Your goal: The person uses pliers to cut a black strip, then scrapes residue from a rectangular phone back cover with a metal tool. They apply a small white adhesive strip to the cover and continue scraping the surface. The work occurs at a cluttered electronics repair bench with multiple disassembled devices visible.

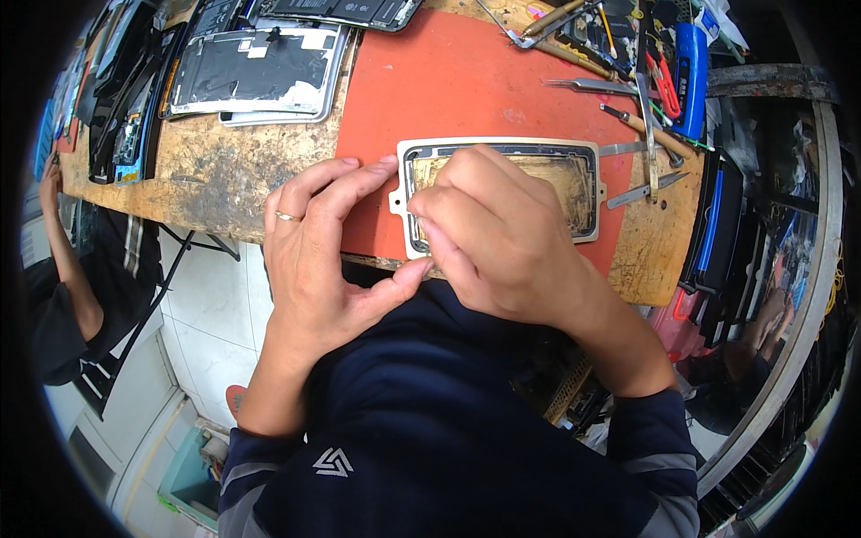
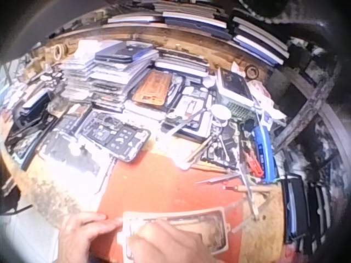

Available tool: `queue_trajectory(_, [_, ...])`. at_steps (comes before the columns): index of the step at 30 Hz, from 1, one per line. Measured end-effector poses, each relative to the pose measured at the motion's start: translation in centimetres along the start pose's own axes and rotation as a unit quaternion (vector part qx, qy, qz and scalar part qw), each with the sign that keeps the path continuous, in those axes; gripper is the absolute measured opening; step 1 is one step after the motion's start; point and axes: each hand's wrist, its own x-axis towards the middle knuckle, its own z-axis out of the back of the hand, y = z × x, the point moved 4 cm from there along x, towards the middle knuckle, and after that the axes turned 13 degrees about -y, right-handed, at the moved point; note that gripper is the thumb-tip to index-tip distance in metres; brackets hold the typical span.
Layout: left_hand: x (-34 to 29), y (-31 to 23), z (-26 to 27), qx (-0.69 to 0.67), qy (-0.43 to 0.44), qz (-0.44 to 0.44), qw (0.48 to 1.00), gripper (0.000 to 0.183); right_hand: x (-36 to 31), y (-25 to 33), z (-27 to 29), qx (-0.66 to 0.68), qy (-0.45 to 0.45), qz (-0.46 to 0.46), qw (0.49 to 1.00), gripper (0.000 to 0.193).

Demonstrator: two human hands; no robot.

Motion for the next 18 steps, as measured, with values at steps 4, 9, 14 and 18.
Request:
queue_trajectory(4, [0.06, 0.00, 0.00, 0.000, 0.001, 0.003, 1.000, 0.086, -0.14, 0.10, 0.16, 0.010, 0.017, 0.005, 1.000, 0.026])
queue_trajectory(9, [-0.06, -0.15, 0.20, 0.003, 0.031, 0.012, 0.999, 0.079, -0.21, 0.16, 0.13, 0.020, 0.020, 0.010, 1.000, 0.022])
queue_trajectory(14, [0.04, 0.03, -0.02, -0.008, 0.001, 0.003, 1.000, 0.087, -0.26, 0.09, 0.11, 0.031, 0.020, 0.006, 0.999, 0.021])
queue_trajectory(18, [-0.10, 0.05, 0.01, -0.008, 0.002, 0.007, 1.000, 0.087, -0.38, 0.15, 0.13, 0.030, 0.029, 0.000, 0.999, 0.021])
